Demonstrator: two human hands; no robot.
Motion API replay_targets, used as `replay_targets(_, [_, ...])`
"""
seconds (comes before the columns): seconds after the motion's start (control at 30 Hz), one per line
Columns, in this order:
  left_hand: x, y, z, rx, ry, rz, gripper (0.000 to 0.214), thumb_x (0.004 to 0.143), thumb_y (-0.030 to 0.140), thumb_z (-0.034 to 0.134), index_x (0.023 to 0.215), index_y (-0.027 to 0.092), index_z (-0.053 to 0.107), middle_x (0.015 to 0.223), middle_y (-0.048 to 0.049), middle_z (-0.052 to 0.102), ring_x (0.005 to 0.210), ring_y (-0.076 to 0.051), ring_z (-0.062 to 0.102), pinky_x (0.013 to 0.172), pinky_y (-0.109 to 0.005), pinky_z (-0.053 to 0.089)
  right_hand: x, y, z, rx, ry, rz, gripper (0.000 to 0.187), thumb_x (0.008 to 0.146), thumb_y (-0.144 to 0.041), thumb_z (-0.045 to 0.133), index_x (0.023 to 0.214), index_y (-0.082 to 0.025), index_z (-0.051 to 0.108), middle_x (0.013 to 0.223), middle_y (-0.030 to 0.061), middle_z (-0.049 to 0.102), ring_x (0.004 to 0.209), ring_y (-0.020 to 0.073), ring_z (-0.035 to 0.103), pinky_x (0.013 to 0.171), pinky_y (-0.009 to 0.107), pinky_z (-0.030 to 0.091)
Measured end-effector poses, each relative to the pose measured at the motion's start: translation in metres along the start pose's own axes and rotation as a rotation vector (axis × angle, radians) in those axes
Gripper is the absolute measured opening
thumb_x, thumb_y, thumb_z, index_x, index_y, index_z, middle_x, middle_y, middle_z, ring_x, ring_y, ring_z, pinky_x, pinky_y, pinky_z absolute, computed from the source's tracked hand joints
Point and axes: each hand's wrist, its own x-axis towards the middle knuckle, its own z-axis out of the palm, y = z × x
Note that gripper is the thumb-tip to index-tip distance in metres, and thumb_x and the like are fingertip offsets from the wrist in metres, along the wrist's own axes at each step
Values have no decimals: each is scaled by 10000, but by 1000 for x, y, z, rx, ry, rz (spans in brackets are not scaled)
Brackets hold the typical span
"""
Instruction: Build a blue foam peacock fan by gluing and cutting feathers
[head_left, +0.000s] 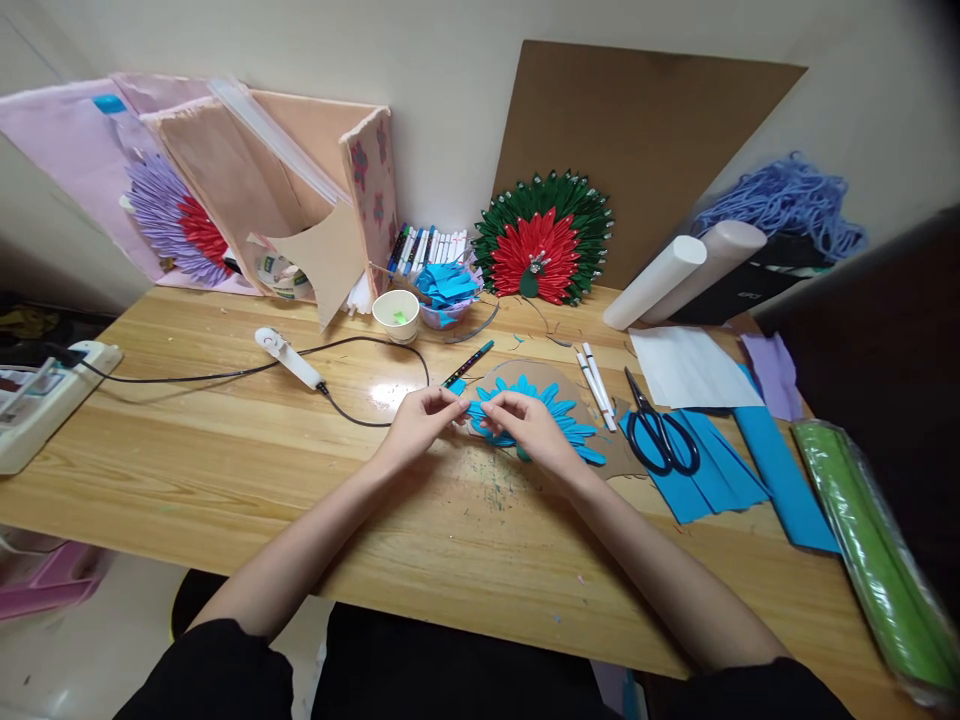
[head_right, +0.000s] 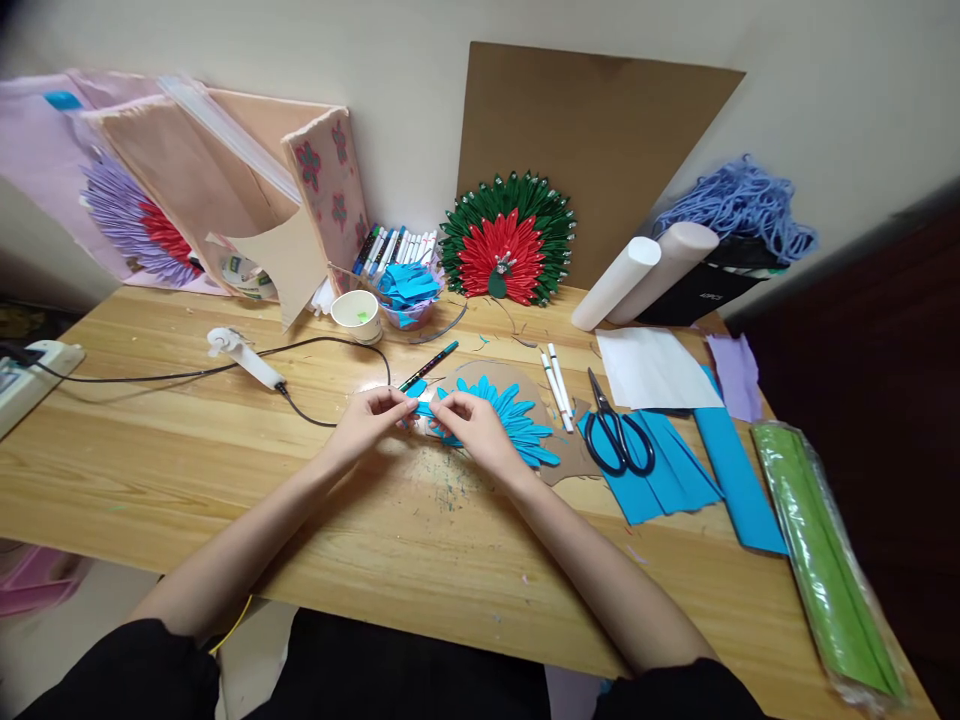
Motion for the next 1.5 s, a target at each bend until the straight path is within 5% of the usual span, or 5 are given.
replay_targets(0.27, [-20, -5, -25, -45, 178, -39, 248, 672, 373, 693, 657, 128, 660, 632, -31, 663, 613, -131, 598, 623, -240, 456, 8, 0, 20, -71, -71, -53, 286, 815, -434, 532, 708, -171, 566, 680, 12, 596, 598, 117, 522, 576, 253, 416])
replay_targets(0.6, [-56, -5, -73, -148, 390, -59, 301, 610, 379, 733, 751, 115, 706, 666, -61, 698, 637, -165, 636, 618, -253, 479, 18, -17, 84, -280, -109, -383, 80, 797, -264, 581, 827, -193, 600, 816, 25, 638, 746, 151, 616, 707, 289, 513])
replay_targets(1.0, [-89, -20, -120, -244, 552, -58, 335, 571, 399, 763, 743, 117, 708, 693, -59, 694, 650, -152, 626, 686, -275, 498, 30, -24, 144, -296, -204, -411, 80, 787, -242, 581, 824, -184, 621, 812, 31, 659, 734, 158, 644, 707, 299, 544])
replay_targets(1.23, [-97, -19, -128, -266, 569, -68, 280, 591, 363, 753, 728, 123, 708, 691, -48, 689, 643, -135, 614, 682, -255, 490, 34, -23, 158, -316, -197, -483, 66, 793, -219, 583, 814, -180, 632, 788, 31, 670, 703, 153, 645, 674, 286, 540])
replay_targets(1.5, [-96, -13, -130, -274, 560, -101, 242, 609, 342, 734, 688, 117, 693, 649, -44, 668, 613, -121, 596, 646, -236, 479, 37, -24, 155, -405, -216, -779, 121, 834, -186, 550, 917, -205, 635, 825, 49, 661, 740, 161, 624, 671, 300, 521])
